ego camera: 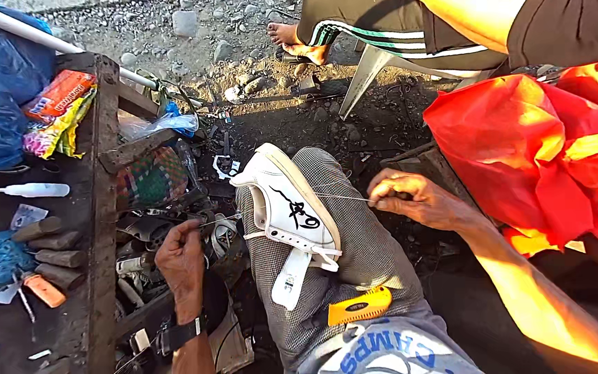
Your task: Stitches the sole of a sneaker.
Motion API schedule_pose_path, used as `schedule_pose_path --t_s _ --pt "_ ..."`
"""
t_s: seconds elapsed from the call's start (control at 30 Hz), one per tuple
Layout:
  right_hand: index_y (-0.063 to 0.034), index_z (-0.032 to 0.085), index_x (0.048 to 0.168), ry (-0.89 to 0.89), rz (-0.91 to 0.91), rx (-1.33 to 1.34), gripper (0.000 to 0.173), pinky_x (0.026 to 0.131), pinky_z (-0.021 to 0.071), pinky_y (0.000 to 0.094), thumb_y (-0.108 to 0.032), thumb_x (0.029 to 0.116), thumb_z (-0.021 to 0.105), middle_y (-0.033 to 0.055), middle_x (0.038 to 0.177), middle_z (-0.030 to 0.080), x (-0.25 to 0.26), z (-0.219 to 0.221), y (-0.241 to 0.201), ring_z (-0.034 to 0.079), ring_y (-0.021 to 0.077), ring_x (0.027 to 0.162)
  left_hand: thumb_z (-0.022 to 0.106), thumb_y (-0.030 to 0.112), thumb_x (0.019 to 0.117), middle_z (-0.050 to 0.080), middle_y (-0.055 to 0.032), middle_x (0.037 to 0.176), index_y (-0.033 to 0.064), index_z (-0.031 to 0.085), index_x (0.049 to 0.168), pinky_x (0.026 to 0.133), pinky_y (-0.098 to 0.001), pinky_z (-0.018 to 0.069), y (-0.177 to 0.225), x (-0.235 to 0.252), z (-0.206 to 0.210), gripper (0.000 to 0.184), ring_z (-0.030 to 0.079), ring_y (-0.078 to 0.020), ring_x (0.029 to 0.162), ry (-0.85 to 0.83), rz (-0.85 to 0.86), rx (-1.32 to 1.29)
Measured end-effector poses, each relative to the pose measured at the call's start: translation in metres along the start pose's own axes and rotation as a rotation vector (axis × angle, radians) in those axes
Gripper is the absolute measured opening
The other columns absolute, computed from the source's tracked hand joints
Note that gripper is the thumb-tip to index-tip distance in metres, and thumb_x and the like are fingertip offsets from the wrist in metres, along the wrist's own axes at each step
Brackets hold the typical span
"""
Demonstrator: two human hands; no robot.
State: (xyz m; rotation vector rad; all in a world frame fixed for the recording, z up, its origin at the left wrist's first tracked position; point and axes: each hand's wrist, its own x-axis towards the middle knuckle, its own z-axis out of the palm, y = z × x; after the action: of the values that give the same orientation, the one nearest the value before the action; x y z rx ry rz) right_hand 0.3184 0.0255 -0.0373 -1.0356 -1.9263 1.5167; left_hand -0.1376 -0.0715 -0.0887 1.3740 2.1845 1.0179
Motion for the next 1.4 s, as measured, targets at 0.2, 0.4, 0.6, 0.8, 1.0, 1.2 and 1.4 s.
schedule_pose_path --t_s 0.2,0.4,0.6,0.8,1.0,1.2,1.4 --pt "-0.0063 0.074 0.11 0.061 0.486 -0.249 0.02 0.09 0.0535 0.0404 -0.018 0.1008 0.06 0.011 0.109 0.07 -0.067 -0.015 0.06 0.066 0.0185 0.098 0.063 0.021 0.0975 0.065 -0.0207 0.126 0.0009 0.07 0.121 0.097 -0.0452 0.0521 0.064 -0.007 -0.005 0.032 0.063 -0.0296 0.118 -0.181 0.199 0.112" --pt "-0.0089 0.071 0.126 0.21 0.581 -0.35 0.029 0.091 0.0549 0.0526 -0.022 0.1024 0.059 0.0133 0.114 0.073 -0.059 0.009 0.051 0.071 0.0272 0.101 0.061 0.005 0.0948 0.074 0.0017 0.1 0.0057 0.075 0.103 0.086 -0.0232 0.0604 0.135 0.01 0.03 0.017 0.07 -0.0039 0.093 -0.557 0.377 -0.405" --pt "-0.0011 0.07 0.12 0.343 -0.033 0.203 0.028 0.067 0.0537 0.0151 -0.02 0.1 0.065 0.0011 0.111 0.073 0.018 0.068 -0.028 0.062 -0.0036 0.079 0.056 0.002 0.0965 0.075 0.0063 0.104 0.0112 0.072 0.11 0.09 -0.0265 0.0596 0.13 0.021 0.036 0.023 0.07 -0.0042 0.097 -0.807 0.269 -0.598" --pt "-0.0052 0.074 0.104 0.16 -0.049 0.195 0.021 0.062 0.0445 0.0128 -0.023 0.1012 0.063 -0.0059 0.082 0.066 0.05 0.068 -0.03 0.053 -0.0058 0.068 0.063 0.006 0.0937 0.075 0.0086 0.098 0.0141 0.073 0.104 0.086 -0.024 0.06 0.131 0.014 0.04 0.017 0.07 -0.0023 0.092 -0.699 0.233 -0.605" --pt "0.0008 0.074 0.097 0.202 -0.145 0.253 0.017 0.067 0.0466 0.0106 -0.009 0.1007 0.06 -0.0041 0.083 0.069 0.052 0.077 -0.024 0.057 -0.0079 0.073 0.065 0.014 0.0956 0.075 0.0144 0.095 0.0228 0.075 0.098 0.082 -0.0197 0.059 0.125 0.004 0.053 0.013 0.069 0.0021 0.088 -0.561 0.266 -0.674" --pt "-0.0036 0.075 0.098 0.187 -0.084 0.161 0.017 0.066 0.0464 0.0113 -0.014 0.1004 0.061 -0.0055 0.082 0.069 0.054 0.07 -0.026 0.057 -0.0072 0.072 0.061 0.008 0.0965 0.074 0.0119 0.094 0.0169 0.074 0.097 0.084 -0.0214 0.0587 0.124 0.002 0.056 0.016 0.069 0.001 0.089 -0.499 0.276 -0.606" --pt "-0.0137 0.059 0.134 0.144 0.201 -0.14 0.035 0.077 0.0596 0.0331 -0.025 0.1018 0.054 0.0013 0.11 0.069 0.024 0.001 -0.018 0.068 0.0109 0.09 0.077 0.017 0.085 0.063 -0.0101 0.137 0.0058 0.053 0.144 0.101 -0.0415 0.0546 0.126 -0.012 0.019 0.064 0.064 -0.0218 0.121 -0.905 -0.141 -1.083"
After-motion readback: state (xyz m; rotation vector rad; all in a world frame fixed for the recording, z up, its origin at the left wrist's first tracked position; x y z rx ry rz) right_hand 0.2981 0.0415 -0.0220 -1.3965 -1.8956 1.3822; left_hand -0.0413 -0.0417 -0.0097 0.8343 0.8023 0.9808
